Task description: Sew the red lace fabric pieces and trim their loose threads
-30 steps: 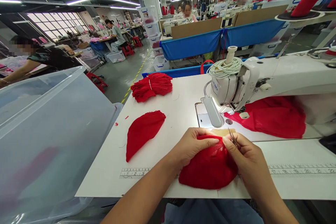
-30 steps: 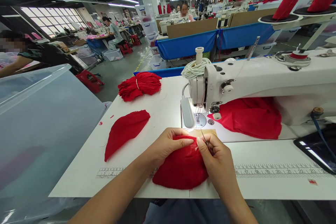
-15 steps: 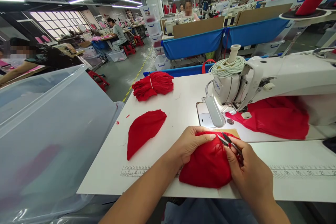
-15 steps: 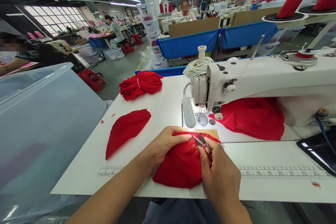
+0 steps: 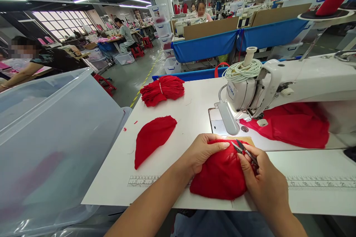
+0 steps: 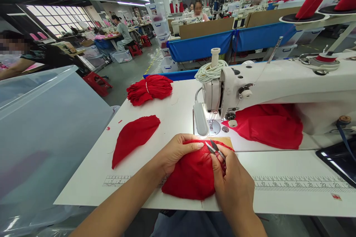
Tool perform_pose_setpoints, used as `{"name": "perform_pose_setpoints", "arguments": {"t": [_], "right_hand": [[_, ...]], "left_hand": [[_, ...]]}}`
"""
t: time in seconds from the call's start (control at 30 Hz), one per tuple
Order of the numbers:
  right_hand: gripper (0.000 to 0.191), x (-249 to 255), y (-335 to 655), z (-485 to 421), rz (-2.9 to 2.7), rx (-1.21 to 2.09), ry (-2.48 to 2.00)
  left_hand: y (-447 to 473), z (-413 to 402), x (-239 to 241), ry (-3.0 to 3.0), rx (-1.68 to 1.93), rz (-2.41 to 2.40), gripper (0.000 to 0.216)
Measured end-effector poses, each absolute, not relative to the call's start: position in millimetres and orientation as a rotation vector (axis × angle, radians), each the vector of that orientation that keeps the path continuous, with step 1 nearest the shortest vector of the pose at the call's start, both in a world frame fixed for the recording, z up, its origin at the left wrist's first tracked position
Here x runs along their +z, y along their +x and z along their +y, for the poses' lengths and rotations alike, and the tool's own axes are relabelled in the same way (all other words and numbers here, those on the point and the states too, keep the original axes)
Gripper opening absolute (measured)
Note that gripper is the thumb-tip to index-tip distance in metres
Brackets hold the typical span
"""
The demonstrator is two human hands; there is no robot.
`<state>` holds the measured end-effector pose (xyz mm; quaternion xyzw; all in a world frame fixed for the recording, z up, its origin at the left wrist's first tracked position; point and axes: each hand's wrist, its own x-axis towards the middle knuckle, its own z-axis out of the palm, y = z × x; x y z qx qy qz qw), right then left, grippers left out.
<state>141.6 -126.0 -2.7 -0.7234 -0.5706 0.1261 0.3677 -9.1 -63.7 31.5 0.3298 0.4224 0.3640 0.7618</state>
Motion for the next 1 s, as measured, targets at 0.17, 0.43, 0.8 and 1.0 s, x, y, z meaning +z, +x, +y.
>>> {"name": "perform_pose_setpoints", "arguments": {"t": [0.17,0.43,0.8,1.0], "right_hand": [[0.045,-5,150,-121,-1.161,1.057,-1.473],[0.039,15,154,-115,-0.594,1.489,-1.079],[0.040,-10,149,-131,-1.435,0.379,-1.753],[0.039,-4,149,-125,-1.353,0.543,-1.655]], "left_hand": [[-9,-64,32,0.691,0.770,0.899,0.051],[-10,-65,29,0.719,0.758,0.890,0.047],[-11,-65,28,0.757,0.805,0.873,0.045],[-10,-66,31,0.772,0.801,0.850,0.036]]}}
